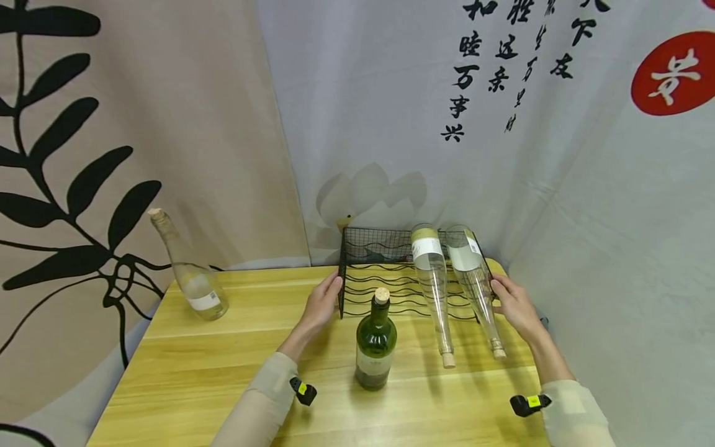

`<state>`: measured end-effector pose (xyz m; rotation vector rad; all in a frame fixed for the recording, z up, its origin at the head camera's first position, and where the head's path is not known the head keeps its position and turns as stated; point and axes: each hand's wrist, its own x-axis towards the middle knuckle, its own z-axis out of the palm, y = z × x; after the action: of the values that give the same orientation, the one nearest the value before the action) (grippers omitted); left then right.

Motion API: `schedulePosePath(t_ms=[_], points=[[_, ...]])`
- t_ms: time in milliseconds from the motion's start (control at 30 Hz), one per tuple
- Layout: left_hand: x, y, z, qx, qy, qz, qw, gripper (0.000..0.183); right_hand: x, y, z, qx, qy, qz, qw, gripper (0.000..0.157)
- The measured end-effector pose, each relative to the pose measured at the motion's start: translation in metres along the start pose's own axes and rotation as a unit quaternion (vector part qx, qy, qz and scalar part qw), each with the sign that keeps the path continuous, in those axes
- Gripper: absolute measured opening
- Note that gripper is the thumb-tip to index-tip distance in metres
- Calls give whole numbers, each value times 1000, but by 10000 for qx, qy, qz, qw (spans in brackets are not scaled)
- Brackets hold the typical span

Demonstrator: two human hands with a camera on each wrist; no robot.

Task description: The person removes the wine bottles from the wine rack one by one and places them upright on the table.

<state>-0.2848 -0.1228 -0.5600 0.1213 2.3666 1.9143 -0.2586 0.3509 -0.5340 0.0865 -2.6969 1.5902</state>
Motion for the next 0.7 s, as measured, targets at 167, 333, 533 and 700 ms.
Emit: schedulePosePath(t_ms=[167,333,533,700], points=[[-1,-1,-3,172,157,-31,9997,64,-1,2,3,33,-61,82,9999,70],[-5,4,-7,312,313,217,9988,66,-1,1,2,-13,-75,91,9999,71],[-12,17,-11,351,368,649,9966,64,-1,0,2,2,-49,98,9999,72],[-21,29,-12,335,277,987,9942,62,-1,0,2,11,-56,146,9999,73]])
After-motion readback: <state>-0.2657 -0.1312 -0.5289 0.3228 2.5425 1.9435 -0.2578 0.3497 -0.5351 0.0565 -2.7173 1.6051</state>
